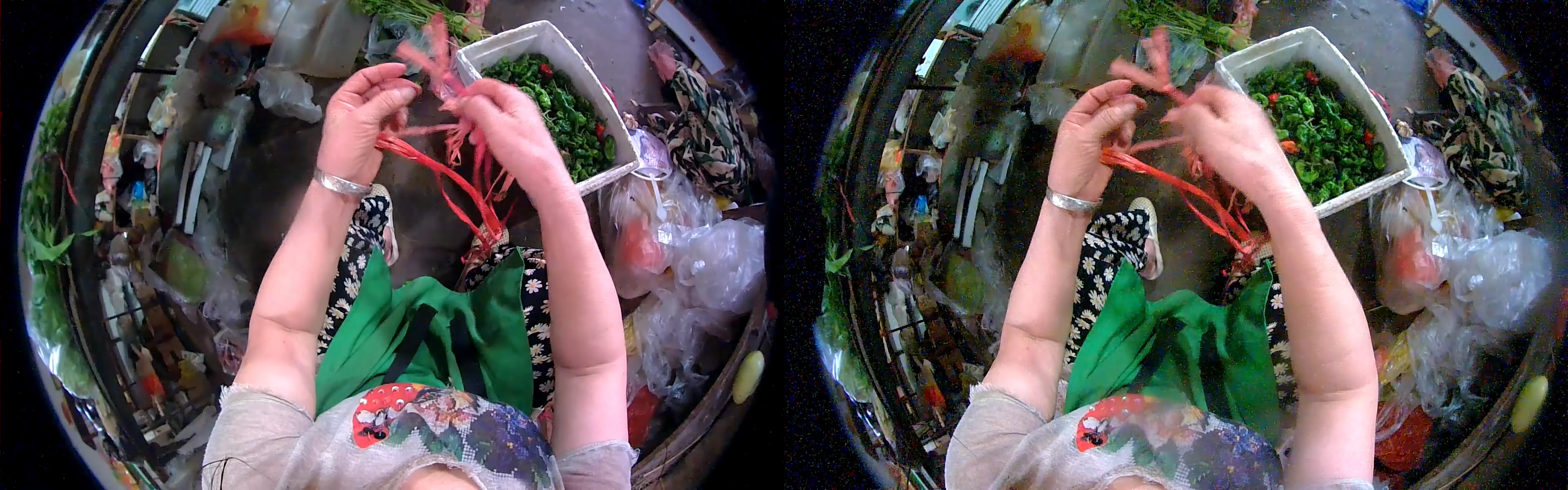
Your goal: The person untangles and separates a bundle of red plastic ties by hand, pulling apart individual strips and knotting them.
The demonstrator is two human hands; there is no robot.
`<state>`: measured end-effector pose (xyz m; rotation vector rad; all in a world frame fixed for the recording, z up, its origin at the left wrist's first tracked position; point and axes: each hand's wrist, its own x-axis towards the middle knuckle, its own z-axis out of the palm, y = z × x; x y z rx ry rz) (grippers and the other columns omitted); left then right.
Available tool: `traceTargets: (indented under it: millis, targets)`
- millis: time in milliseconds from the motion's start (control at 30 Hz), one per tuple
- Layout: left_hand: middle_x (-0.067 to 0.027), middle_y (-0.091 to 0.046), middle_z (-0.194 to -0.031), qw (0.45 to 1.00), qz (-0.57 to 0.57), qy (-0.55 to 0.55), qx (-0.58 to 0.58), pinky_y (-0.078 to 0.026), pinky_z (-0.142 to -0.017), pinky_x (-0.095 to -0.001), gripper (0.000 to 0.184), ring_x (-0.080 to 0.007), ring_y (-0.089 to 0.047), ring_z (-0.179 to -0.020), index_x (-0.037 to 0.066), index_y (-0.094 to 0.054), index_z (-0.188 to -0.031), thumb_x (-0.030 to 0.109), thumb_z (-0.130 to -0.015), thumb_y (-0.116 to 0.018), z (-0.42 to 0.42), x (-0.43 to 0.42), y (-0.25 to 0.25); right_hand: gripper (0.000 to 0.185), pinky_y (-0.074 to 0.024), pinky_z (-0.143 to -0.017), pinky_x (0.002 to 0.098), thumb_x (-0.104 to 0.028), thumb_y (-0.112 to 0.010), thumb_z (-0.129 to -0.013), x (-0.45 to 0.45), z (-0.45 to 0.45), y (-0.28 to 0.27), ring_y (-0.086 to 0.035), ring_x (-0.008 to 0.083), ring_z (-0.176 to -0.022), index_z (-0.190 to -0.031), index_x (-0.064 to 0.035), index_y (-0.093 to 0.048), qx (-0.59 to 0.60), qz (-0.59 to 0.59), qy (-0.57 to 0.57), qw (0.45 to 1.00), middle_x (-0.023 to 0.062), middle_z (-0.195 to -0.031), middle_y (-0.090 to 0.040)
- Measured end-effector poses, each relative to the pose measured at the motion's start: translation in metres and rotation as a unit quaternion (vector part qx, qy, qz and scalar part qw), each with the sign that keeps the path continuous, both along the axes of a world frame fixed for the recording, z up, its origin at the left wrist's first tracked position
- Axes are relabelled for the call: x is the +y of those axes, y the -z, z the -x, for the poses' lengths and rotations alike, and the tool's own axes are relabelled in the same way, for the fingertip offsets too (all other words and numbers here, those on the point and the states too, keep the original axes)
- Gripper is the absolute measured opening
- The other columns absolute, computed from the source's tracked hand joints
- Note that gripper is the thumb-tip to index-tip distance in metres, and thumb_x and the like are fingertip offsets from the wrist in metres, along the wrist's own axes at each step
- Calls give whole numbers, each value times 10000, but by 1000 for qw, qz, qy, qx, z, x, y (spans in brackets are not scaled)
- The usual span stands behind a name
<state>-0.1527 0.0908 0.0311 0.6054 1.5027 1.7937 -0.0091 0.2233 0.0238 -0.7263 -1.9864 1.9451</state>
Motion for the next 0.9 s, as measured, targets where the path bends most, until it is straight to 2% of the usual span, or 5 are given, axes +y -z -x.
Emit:
traceTargets:
  millis: [200, 400, 600, 667, 900]
  targets:
    - [-94, -684, -851, 996, -17, -46, -74, -464, -547, -202, 172, -106, -596, -616, 19, -618, -1021, 24, -850, -645, 13, -3, 1, 315, -499, -682, 277, -228, -680, -821, 2, -3, 5, -624, 136, -718, -984, 39, -639, 82, 71, 10, 994, 80, -806, -658]
    - [-106, -665, -992, 995, -55, 37, -72, -540, -770, -278, 233, -158, -651, -894, 17, -580, -1133, 81, -909, -582, 8, -2, 1, 331, -491, -785, 416, -308, -695, -754, -17, 5, 17, -623, 345, -891, -941, -39, -645, -74, -190, -141, 969, 190, -915, -646]
    - [-46, -666, -947, 963, 174, 170, 119, -505, -689, -228, 292, -94, -622, -747, 3, -600, -1139, 100, -869, -660, -7, 0, -4, 212, -514, -726, 437, -252, -619, -808, 9, -4, 18, -645, 348, -825, -908, -70, -662, -7, -326, 119, 938, 161, -853, -666]
    - [-15, -662, -817, 943, 224, 235, 76, -465, -632, -221, 211, -78, -589, -682, 14, -630, -1048, 140, -881, -660, -8, -2, -6, 157, -436, -594, 243, -148, -611, -874, 16, -5, 17, -504, 66, -636, -921, 2, -616, 33, -208, 133, 968, 8, -679, -570]
    - [-18, -623, -744, 963, 150, 225, 24, -480, -625, -248, 124, -85, -543, -603, 29, -636, -896, 154, -896, -636, 16, -11, -2, 103, -292, -463, 178, -160, -591, -921, 43, -8, 22, -417, 6, -541, -869, -81, -634, 155, 8, 271, 950, -46, -706, -566]
